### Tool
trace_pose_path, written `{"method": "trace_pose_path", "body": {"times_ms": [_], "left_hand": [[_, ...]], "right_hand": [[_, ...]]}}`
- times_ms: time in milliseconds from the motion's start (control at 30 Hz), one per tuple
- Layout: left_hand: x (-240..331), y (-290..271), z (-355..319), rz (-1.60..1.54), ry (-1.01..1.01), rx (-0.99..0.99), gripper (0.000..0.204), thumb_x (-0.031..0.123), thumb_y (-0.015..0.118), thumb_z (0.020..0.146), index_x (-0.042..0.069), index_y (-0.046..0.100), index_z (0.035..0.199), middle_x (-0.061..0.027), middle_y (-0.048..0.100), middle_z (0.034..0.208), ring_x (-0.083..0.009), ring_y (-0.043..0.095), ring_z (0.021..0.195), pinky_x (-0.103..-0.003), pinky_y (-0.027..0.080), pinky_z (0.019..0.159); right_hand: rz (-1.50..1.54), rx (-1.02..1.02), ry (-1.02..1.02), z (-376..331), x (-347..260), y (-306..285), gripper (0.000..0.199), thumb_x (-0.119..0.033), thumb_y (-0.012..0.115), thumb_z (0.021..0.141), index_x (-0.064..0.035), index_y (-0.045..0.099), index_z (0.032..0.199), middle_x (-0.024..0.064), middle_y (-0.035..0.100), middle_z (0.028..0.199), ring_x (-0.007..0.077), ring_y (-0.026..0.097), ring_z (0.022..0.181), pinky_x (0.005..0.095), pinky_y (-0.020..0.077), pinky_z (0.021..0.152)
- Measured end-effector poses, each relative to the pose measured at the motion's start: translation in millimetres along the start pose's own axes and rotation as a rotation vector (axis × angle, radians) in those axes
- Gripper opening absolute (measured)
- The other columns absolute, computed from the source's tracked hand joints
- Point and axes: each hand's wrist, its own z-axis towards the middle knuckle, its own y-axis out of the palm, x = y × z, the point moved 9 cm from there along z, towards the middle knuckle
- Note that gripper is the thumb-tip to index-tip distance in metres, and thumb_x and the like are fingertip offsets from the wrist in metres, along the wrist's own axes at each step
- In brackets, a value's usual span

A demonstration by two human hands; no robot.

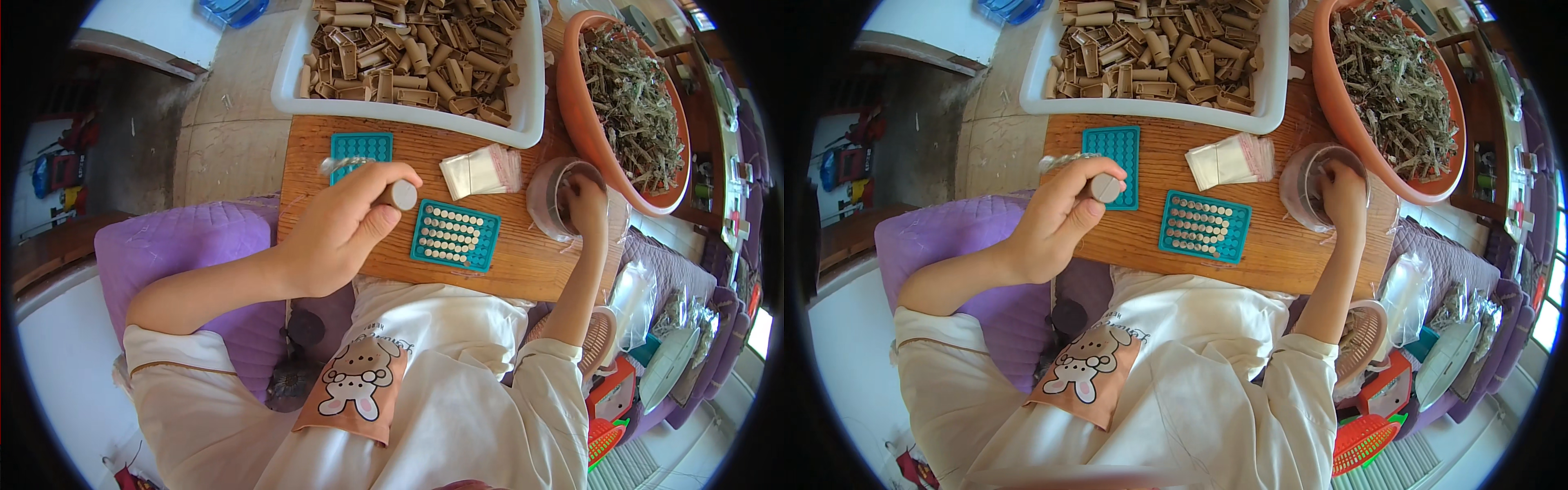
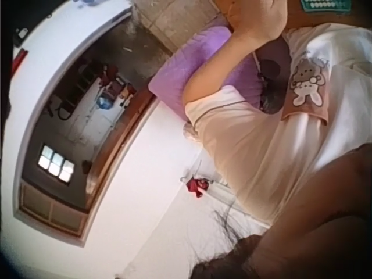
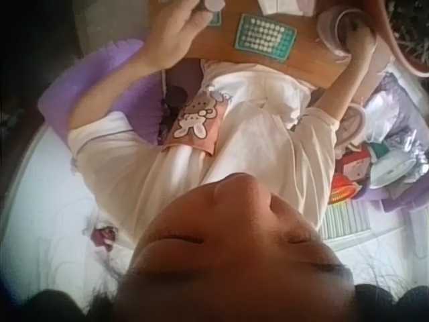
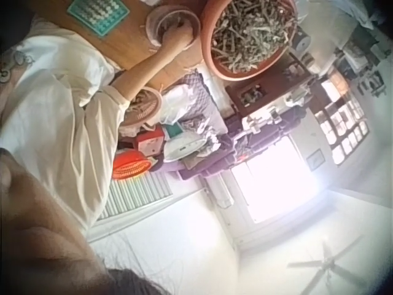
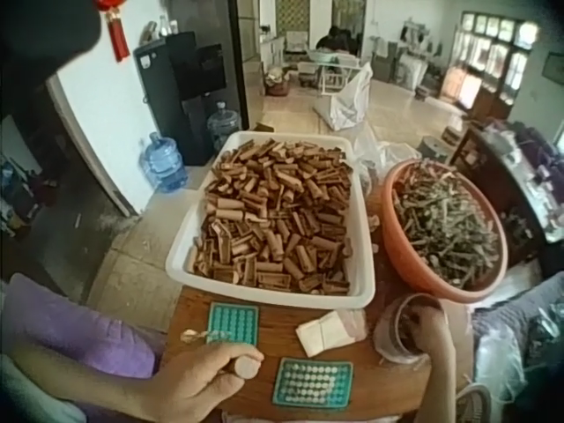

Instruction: The person assembles small capsules into paper tubes by hand.

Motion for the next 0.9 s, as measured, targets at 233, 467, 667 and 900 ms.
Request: {"method": "trace_pose_path", "body": {"times_ms": [233, 467, 667, 900], "left_hand": [[-27.3, 15.9, -5.2, -0.341, -0.297, -0.09, 0.031, 0.026, 0.045, 0.089, 0.009, 0.04, 0.115, -0.0052, 0.049, 0.105, -0.0104, 0.049, 0.091, -0.023, 0.042, 0.065], [-35.1, 35.1, -12.3, -0.771, -0.529, -0.15, 0.031, 0.028, 0.038, 0.091, 0.009, 0.04, 0.116, -0.0077, 0.05, 0.109, -0.016, 0.055, 0.092, -0.024, 0.048, 0.066], [-41.7, 43.0, -20.2, -1.054, -0.749, -0.13, 0.037, 0.035, 0.031, 0.092, 0.008, 0.04, 0.116, -0.0073, 0.05, 0.113, -0.0193, 0.061, 0.088, -0.024, 0.052, 0.061], [-43.9, 46.5, -25.1, -1.19, -0.809, -0.111, 0.036, 0.034, 0.031, 0.092, 0.008, 0.04, 0.116, -0.0072, 0.052, 0.111, -0.0185, 0.062, 0.083, -0.024, 0.053, 0.058]], "right_hand": [[0.372, 0.06, 0.211, -14.6, 14.5, -30.0, 0.016, -0.012, 0.058, 0.078, 0.002, 0.06, 0.086, 0.0057, 0.059, 0.069, 0.0105, 0.052, 0.057, 0.0236, 0.0434, 0.056], [0.886, 0.148, 0.245, -28.0, 11.4, -28.8, 0.014, -0.007, 0.052, 0.084, 0.0021, 0.06, 0.091, 0.0019, 0.058, 0.075, 0.0055, 0.05, 0.058, 0.0174, 0.042, 0.055], [1.345, 0.109, 0.138, -28.0, -50.4, -25.9, 0.014, -0.003, 0.05, 0.084, 0.0004, 0.055, 0.096, 0.0031, 0.057, 0.072, 0.0045, 0.049, 0.055, 0.0167, 0.0395, 0.047], [1.202, -0.204, -0.013, -55.8, -173.4, -14.0, 0.007, 0.0, 0.048, 0.083, 0.0003, 0.05, 0.089, 0.0092, 0.062, 0.086, 0.0082, 0.055, 0.06, 0.0186, 0.0449, 0.053]]}}
